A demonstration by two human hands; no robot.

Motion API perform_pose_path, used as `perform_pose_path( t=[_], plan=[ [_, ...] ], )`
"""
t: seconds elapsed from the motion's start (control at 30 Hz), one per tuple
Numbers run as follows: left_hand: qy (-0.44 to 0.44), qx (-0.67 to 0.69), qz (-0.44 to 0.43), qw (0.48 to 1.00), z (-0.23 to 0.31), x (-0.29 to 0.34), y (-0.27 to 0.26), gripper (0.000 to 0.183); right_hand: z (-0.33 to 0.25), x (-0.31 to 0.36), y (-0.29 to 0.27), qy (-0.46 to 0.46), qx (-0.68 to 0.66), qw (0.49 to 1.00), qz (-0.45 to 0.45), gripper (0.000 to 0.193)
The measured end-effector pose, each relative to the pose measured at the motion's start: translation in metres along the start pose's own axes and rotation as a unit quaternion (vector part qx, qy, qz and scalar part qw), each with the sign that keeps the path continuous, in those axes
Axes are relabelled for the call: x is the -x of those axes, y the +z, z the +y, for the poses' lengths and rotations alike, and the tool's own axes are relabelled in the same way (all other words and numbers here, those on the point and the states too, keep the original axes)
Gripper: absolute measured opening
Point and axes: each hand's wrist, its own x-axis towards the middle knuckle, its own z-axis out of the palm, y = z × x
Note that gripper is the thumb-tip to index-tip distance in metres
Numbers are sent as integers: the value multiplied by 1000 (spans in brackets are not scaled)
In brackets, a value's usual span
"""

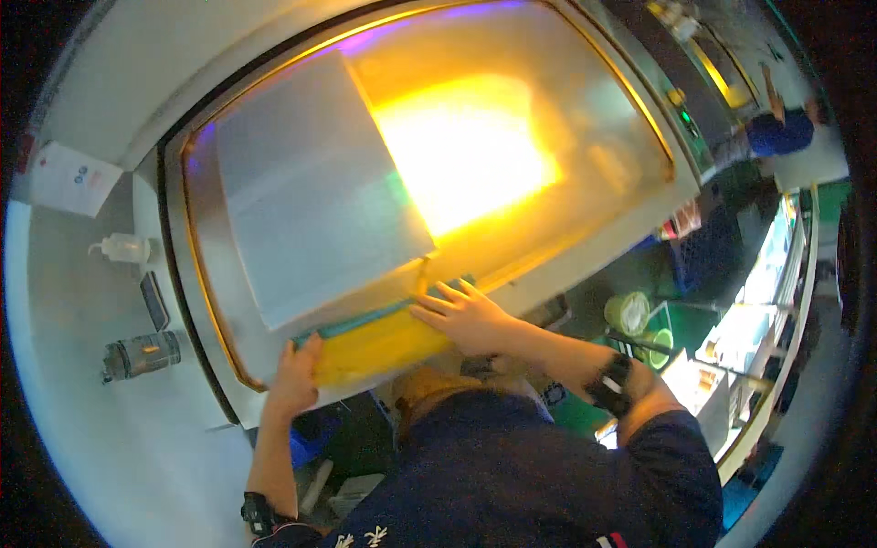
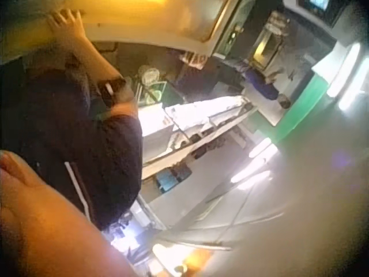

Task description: Operating an LED exposure machine by loading panels and using a squeegee to smooth material inside.

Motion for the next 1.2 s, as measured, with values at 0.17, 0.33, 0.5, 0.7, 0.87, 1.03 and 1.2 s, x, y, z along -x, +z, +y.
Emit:
perform_pose_path(
  t=[0.17, 0.33, 0.5, 0.7, 0.87, 1.03, 1.2],
  plan=[
    [-123, 54, 3, 991, 26, 2, 0, 80, 13, -1, 25, 22, -8, 999, 40, 63],
    [-75, 33, 35, 996, 96, -20, 22, 77, 53, 59, 15, 45, 35, 996, 67, 54],
    [-96, 38, 64, 993, 73, -97, -24, 63, 117, 18, -2, 61, 87, 987, 118, 56],
    [-77, 37, 48, 995, -56, -225, -135, 60, 250, -162, -80, 39, -1, 996, 85, 65],
    [-105, -55, 225, 967, -120, -344, -206, 68, 320, -275, -125, 122, 135, 977, 112, 72],
    [-90, -76, 259, 959, -215, -452, -258, 68, 420, -402, -167, 89, 148, 970, 174, 71],
    [-101, 23, 198, 975, -195, -505, -312, 64, 492, -410, -203, 123, 166, 978, 31, 77]
  ],
)
